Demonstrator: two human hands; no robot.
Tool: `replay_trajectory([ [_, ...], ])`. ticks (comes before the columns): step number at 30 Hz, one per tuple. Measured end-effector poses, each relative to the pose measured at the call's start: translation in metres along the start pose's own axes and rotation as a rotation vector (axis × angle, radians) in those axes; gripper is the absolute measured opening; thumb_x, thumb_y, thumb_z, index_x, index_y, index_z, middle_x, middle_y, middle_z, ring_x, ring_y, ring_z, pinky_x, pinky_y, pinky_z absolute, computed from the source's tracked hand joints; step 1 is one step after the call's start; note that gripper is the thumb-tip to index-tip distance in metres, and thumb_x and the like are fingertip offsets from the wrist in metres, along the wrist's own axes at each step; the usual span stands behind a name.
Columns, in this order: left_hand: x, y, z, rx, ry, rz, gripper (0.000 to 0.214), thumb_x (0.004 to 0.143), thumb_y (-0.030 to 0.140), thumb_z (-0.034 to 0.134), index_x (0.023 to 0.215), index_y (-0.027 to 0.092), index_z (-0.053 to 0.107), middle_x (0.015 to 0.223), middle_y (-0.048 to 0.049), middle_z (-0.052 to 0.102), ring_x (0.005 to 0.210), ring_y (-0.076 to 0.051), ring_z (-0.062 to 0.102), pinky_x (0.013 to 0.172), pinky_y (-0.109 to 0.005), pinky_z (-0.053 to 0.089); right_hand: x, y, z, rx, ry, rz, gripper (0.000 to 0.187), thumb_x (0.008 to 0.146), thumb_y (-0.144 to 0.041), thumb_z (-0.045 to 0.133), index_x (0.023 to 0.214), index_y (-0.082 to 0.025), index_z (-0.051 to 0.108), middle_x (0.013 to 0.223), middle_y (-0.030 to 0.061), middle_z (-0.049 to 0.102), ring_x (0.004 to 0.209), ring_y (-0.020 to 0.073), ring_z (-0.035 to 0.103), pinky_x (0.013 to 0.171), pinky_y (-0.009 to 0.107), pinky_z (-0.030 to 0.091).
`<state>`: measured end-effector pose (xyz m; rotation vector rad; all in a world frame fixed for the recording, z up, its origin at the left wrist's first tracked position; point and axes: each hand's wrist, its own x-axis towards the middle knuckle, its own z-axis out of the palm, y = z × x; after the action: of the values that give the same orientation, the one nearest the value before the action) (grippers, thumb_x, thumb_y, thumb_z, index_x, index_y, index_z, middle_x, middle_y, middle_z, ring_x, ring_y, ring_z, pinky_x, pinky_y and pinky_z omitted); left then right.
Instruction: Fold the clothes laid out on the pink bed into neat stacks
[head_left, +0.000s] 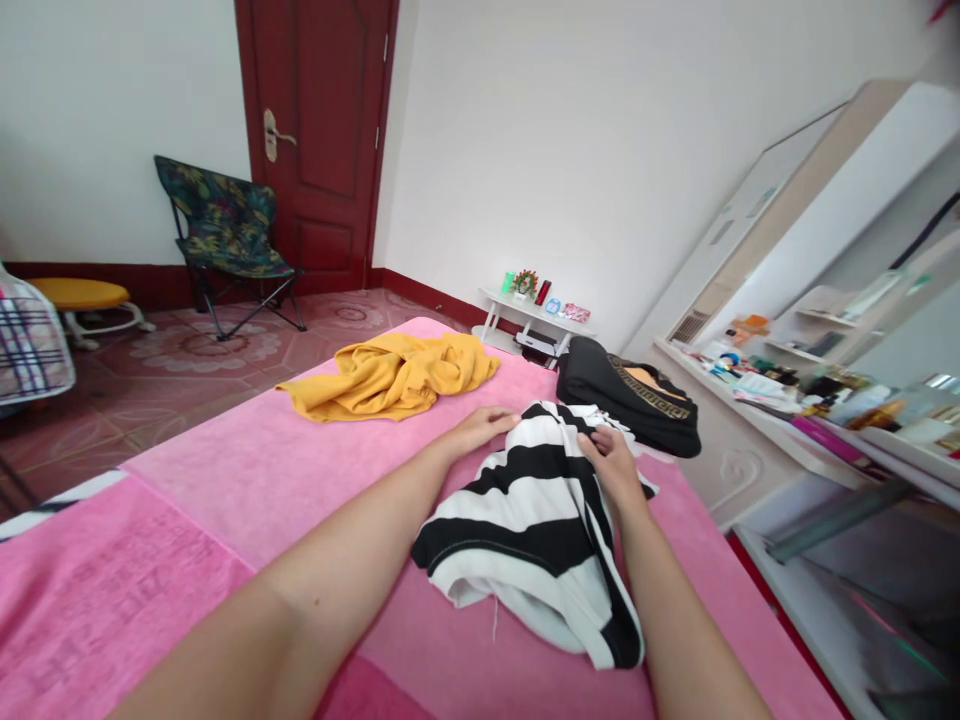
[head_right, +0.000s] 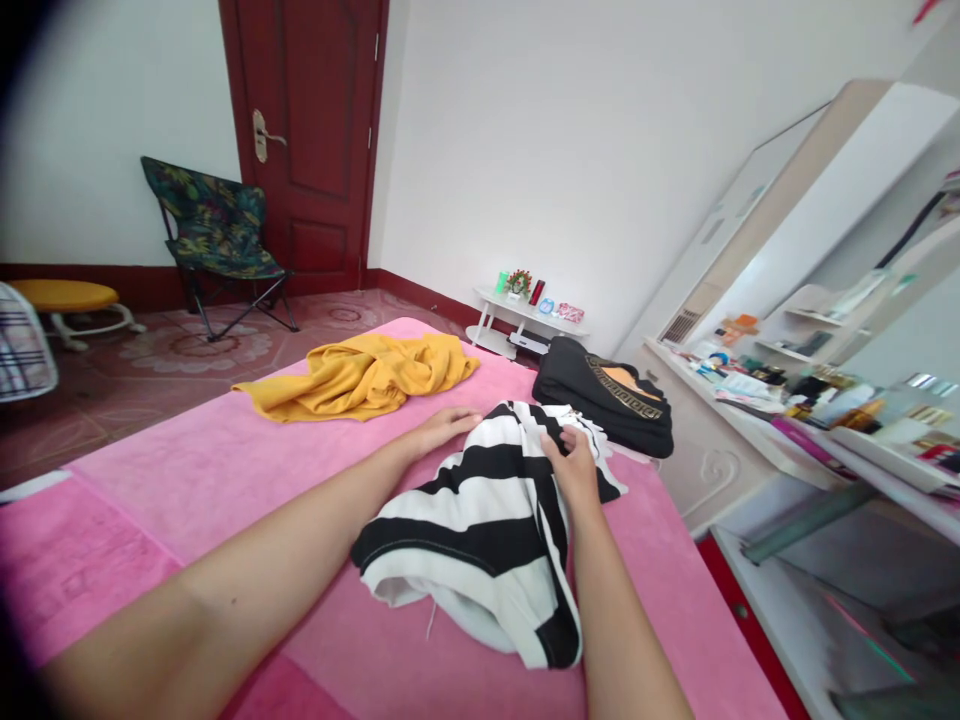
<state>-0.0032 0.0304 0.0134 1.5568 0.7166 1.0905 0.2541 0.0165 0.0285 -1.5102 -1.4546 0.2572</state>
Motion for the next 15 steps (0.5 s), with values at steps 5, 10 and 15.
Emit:
replay_trajectory([
  [5, 0.002, -0.011, 0.000, 0.091, -0.054, 0.034, 0.044, 0.081, 0.046, 0.060, 0.111, 0.013, 0.064, 0.114, -0.0108, 0.064, 0.105, -0.024, 0.059, 0.094, -0.037, 0.042, -0.012, 0.015, 0.010, -0.195, -0.268, -0.037, 0.037, 0.075, -0.046, 0.052, 0.094, -0.018, 0.068, 0.101, 0.0086, 0.065, 0.088, 0.0228, 0.060, 0.081, 0.037, 0.045],
  [10, 0.012, 0.002, -0.001, 0.103, 0.125, -0.100, 0.039, 0.070, 0.031, 0.074, 0.103, 0.013, 0.065, 0.103, -0.0104, 0.066, 0.094, -0.022, 0.061, 0.086, -0.035, 0.047, -0.013, -0.023, -0.007, -0.054, -0.455, 0.037, 0.038, 0.079, -0.051, 0.052, 0.080, -0.017, 0.067, 0.075, 0.0031, 0.067, 0.075, 0.0207, 0.061, 0.069, 0.030, 0.045],
  [15, 0.014, 0.060, 0.005, 0.202, 0.172, -0.177, 0.024, 0.068, 0.027, 0.073, 0.086, 0.013, 0.065, 0.071, -0.0021, 0.062, 0.059, -0.011, 0.055, 0.060, -0.025, 0.047, -0.020, -0.064, -0.035, 0.269, -0.831, 0.226, 0.034, 0.067, -0.046, 0.072, 0.081, -0.015, 0.067, 0.079, 0.0032, 0.070, 0.072, 0.0184, 0.063, 0.066, 0.028, 0.048],
])
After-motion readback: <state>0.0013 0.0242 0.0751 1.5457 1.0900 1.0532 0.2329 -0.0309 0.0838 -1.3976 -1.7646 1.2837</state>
